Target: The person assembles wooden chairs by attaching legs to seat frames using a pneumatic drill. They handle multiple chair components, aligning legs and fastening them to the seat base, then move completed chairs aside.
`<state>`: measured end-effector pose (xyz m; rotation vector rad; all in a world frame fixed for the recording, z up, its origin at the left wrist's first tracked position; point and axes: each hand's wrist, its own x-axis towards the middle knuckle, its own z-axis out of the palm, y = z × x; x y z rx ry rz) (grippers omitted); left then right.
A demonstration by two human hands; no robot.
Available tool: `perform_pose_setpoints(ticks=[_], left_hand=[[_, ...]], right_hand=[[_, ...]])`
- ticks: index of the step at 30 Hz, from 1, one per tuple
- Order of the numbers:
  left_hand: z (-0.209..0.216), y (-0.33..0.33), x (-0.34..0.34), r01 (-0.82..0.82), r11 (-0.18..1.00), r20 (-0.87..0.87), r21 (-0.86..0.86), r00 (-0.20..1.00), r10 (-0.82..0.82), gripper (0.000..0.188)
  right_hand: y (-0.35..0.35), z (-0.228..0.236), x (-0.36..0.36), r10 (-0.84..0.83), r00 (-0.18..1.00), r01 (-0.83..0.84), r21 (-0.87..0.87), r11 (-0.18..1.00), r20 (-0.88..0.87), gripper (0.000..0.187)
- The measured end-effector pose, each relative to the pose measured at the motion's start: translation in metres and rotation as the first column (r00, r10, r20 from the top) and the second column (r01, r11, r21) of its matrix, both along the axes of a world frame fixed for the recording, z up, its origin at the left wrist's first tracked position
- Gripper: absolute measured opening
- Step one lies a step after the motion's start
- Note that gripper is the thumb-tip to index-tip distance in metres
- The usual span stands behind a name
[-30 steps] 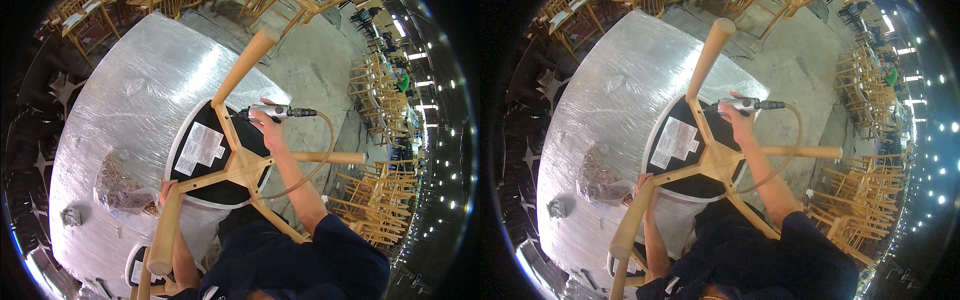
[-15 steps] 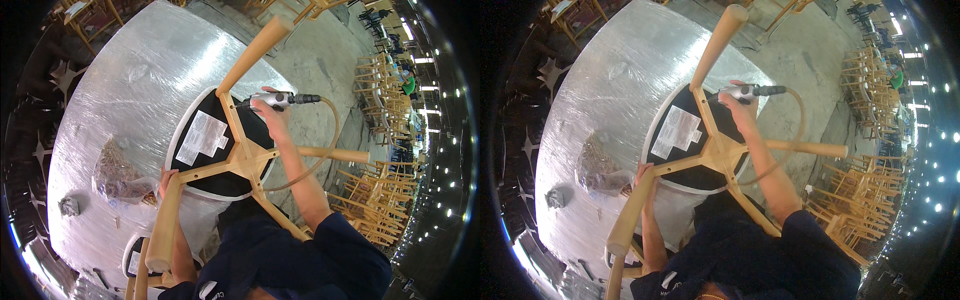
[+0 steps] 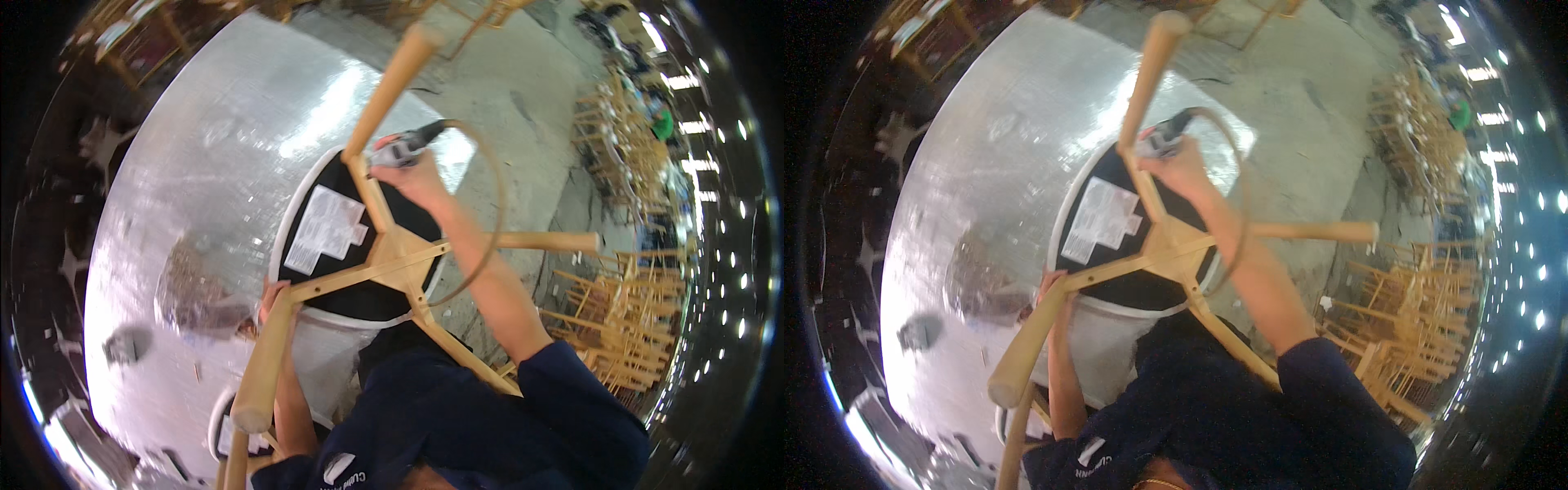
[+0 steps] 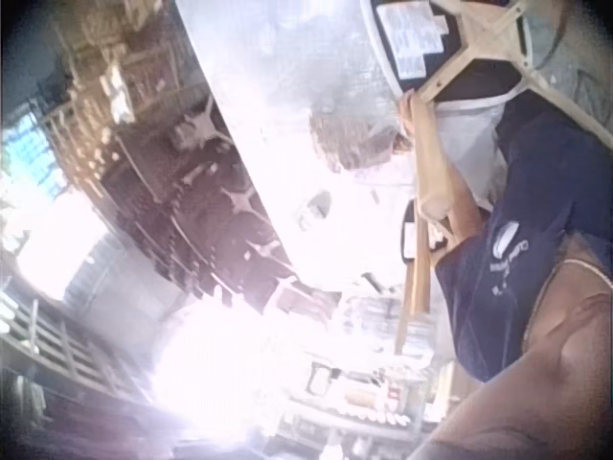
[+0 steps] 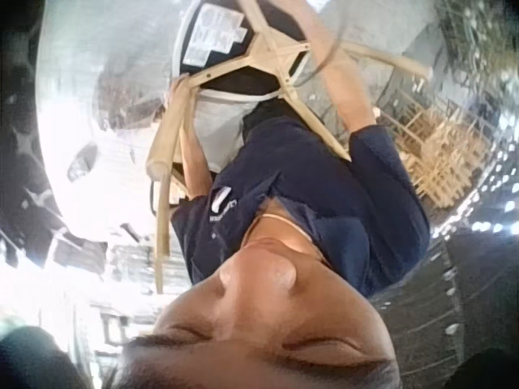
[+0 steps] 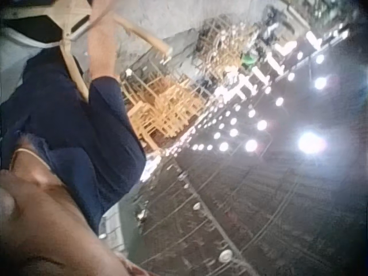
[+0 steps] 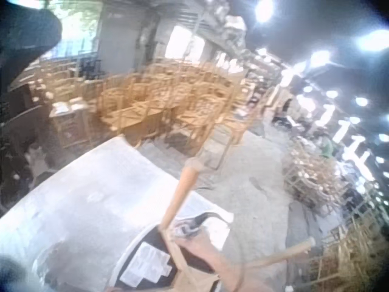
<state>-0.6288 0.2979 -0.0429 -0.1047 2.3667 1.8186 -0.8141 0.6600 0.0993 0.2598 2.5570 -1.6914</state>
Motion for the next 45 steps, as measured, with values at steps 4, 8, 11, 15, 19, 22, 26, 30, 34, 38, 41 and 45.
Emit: perform_pose_setpoints(ticks=[4,8,11,15,19,22,26,30,34,38,41,45], left_hand=[[0.000,0.005,-0.004,0.029,0.958,-0.167,-0.287,0.983,-0.079,0.043],[-0.001,0.006,-0.042,0.264,0.921,-0.180,-0.288,0.929,-0.322,0.049],[-0.020,0.005,-0.055,0.381,0.922,0.042,-0.070,0.925,-0.379,0.052],[-0.021,-0.007,-0.059,0.364,0.929,0.321,0.064,0.874,-0.365,0.055],[-0.011,0.004,-0.043,0.286,0.943,-0.237,-0.171,0.917,-0.321,0.058],[0.002,-0.001,-0.024,0.176,0.928,-0.193,-0.328,0.949,-0.248,0.063],[0.026,0.043,0.016,0.033,0.987,-0.183,0.157,0.983,-0.003,0.075],[0.053,0.067,0.045,-0.472,0.878,-0.041,0.073,0.879,0.476,0.070],[0.064,0.112,0.108,-0.644,0.765,0.205,0.016,0.751,0.628,0.055],[0.069,0.156,0.179,-0.557,0.814,0.458,0.164,0.774,0.438,0.039],[0.068,0.210,0.248,-0.398,0.912,0.430,0.099,0.844,0.321,0.027],[0.069,0.262,0.320,-0.169,0.977,0.355,0.129,0.928,0.113,0.028]], right_hand=[[-0.022,0.025,0.006,-0.091,0.995,0.089,0.051,0.995,0.043,0.039],[-0.011,0.024,0.008,-0.089,0.996,0.085,0.116,0.990,0.027,0.042],[-0.013,0.012,0.012,-0.150,0.988,0.154,0.102,0.983,-0.039,0.043],[-0.027,0.002,0.014,-0.228,0.945,0.246,0.048,0.968,-0.234,0.055],[-0.024,0.015,0.009,-0.249,0.962,0.256,0.056,0.965,-0.112,0.063],[-0.033,0.037,0.026,-0.195,0.944,0.184,-0.063,0.981,-0.268,0.072],[0.015,0.074,0.077,-0.071,0.951,0.064,-0.034,0.997,-0.301,0.069],[0.047,0.157,0.150,0.065,0.861,-0.098,-0.040,0.994,-0.504,0.063],[0.115,0.183,0.278,0.032,0.868,-0.093,-0.098,0.991,-0.495,0.061],[0.187,0.164,0.418,-0.009,0.809,0.232,0.306,0.923,-0.588,0.060],[0.233,0.134,0.525,-0.193,0.912,0.310,0.301,0.902,-0.361,0.059],[0.270,0.061,0.623,-0.161,0.987,0.160,0.277,0.948,-0.021,0.069]])
